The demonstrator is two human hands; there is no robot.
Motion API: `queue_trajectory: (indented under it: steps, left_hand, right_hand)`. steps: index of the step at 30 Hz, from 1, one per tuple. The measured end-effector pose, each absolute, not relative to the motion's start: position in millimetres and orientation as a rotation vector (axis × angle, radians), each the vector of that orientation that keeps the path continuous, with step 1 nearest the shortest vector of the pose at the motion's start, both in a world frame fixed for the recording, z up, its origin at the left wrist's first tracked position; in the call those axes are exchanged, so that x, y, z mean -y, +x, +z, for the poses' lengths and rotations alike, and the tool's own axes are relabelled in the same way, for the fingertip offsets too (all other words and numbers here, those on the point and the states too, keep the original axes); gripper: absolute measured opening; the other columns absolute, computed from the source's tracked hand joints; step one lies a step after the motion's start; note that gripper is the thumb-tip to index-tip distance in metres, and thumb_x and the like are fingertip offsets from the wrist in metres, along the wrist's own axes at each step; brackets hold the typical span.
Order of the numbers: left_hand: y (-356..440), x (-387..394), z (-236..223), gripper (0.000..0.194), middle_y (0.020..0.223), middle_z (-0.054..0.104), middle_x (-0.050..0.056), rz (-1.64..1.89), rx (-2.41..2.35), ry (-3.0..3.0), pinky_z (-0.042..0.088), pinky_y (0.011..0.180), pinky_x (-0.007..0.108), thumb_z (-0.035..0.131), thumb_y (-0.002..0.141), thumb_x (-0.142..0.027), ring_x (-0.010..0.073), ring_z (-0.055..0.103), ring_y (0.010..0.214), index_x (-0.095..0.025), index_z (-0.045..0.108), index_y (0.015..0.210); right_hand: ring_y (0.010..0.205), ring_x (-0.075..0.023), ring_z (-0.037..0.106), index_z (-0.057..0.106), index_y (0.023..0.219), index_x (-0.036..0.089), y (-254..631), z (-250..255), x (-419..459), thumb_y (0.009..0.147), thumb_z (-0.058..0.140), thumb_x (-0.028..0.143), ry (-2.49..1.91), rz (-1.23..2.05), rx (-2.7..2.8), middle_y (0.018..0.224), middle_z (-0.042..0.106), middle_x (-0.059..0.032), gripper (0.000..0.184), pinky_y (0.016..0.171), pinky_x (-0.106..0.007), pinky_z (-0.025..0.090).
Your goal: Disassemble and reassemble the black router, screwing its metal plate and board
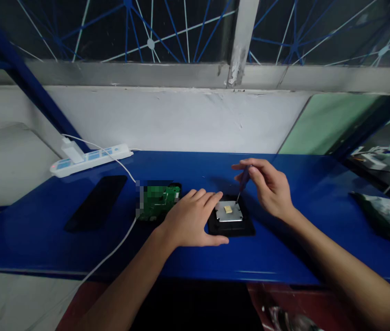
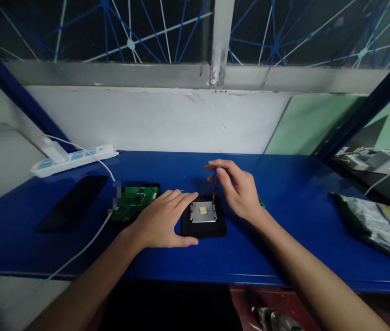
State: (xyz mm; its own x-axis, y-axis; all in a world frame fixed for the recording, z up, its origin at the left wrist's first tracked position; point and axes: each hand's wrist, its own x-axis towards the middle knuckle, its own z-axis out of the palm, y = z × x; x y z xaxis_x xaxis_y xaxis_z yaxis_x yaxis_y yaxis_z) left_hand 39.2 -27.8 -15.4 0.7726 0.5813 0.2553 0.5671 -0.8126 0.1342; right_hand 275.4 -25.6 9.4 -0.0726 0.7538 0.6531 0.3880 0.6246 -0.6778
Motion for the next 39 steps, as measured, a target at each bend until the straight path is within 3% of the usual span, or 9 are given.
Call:
queue_trajectory:
  steps: [4, 7, 10, 14, 18, 24, 31, 39]
  left_hand:
    - [39.6, 27.2, -17.2, 0.098, 0.143, 0.057, 0.016, 0.474, -0.93, 2.948, 0.04, 0.106, 0.049, 0.061, 0.078, -0.08, 0.0376, 0.054, 0.125, -0.011, 0.045, 0.146]
    - [39.2, 26.9, -18.2, 0.098, 0.143, 0.058, 0.016, 0.473, -0.929, 2.945, 0.041, 0.105, 0.049, 0.058, 0.078, -0.081, 0.0372, 0.054, 0.125, -0.011, 0.046, 0.146]
    - [38.6, 27.0, -18.2, 0.099, 0.142, 0.058, 0.016, 0.466, -0.93, 2.942, 0.042, 0.105, 0.049, 0.058, 0.078, -0.081, 0.0371, 0.054, 0.125, -0.01, 0.046, 0.146]
    - [38.2, 26.8, -18.5, 0.098, 0.143, 0.057, 0.016, 0.467, -0.929, 2.942, 0.042, 0.104, 0.049, 0.058, 0.079, -0.081, 0.0374, 0.054, 0.125, -0.012, 0.046, 0.147]
    - [38.2, 26.2, -19.1, 0.097, 0.143, 0.057, 0.016, 0.472, -0.92, 2.929, 0.042, 0.105, 0.05, 0.059, 0.079, -0.08, 0.037, 0.053, 0.126, -0.011, 0.047, 0.146]
    - [38.4, 25.9, -19.0, 0.094, 0.142, 0.057, 0.013, 0.483, -0.921, 2.892, 0.041, 0.106, 0.051, 0.062, 0.078, -0.078, 0.0352, 0.053, 0.126, -0.015, 0.047, 0.145]
    - [38.9, 26.3, -15.9, 0.093, 0.141, 0.058, 0.013, 0.468, -0.94, 2.871, 0.042, 0.104, 0.049, 0.065, 0.076, -0.078, 0.0348, 0.054, 0.124, -0.015, 0.05, 0.143]
    - [38.4, 25.8, -16.9, 0.093, 0.141, 0.058, 0.012, 0.492, -0.939, 2.853, 0.043, 0.103, 0.05, 0.064, 0.076, -0.079, 0.0343, 0.053, 0.123, -0.017, 0.05, 0.144]
  right_hand:
    - [0.076, -0.0153, 0.07, 0.065, 0.112, 0.026, 277.1, 1.8, 22.3, 0.099, 0.058, 0.031, -0.886, 0.371, 1.682, 0.105, 0.071, -0.0043, 0.016, 0.066, -0.033, 0.06]
    - [0.071, -0.015, 0.065, 0.069, 0.108, 0.028, 275.8, -1.2, 20.1, 0.093, 0.067, 0.03, -0.899, 0.267, 1.659, 0.094, 0.063, -0.0023, 0.016, 0.063, -0.034, 0.059]
    - [0.072, -0.0154, 0.066, 0.07, 0.113, 0.029, 273.6, -0.1, 20.6, 0.095, 0.063, 0.028, -0.924, 0.239, 1.627, 0.089, 0.061, -0.0014, 0.019, 0.065, -0.035, 0.059]
    - [0.08, -0.0167, 0.071, 0.063, 0.127, 0.028, 272.9, 0.9, 23.4, 0.1, 0.053, 0.027, -0.932, 0.289, 1.62, 0.098, 0.071, -0.003, 0.029, 0.071, -0.037, 0.061]
    - [0.083, -0.0168, 0.071, 0.061, 0.126, 0.028, 272.0, -2.9, 24.8, 0.103, 0.045, 0.029, -0.895, 0.312, 1.635, 0.101, 0.072, -0.0034, 0.028, 0.067, -0.034, 0.06]
    - [0.079, -0.016, 0.067, 0.06, 0.125, 0.029, 271.8, -5.6, 22.8, 0.101, 0.051, 0.03, -0.918, 0.271, 1.654, 0.102, 0.06, -0.0037, 0.026, 0.062, -0.034, 0.059]
    - [0.07, -0.0154, 0.061, 0.062, 0.124, 0.031, 276.7, -8.1, 17.2, 0.095, 0.064, 0.029, -0.984, 0.167, 1.616, 0.088, 0.053, -0.0002, 0.029, 0.064, -0.036, 0.06]
    - [0.077, -0.0169, 0.073, 0.053, 0.132, 0.03, 272.9, -4.1, 25.1, 0.103, 0.045, 0.028, -0.993, 0.315, 1.582, 0.108, 0.071, -0.0039, 0.03, 0.065, -0.035, 0.061]
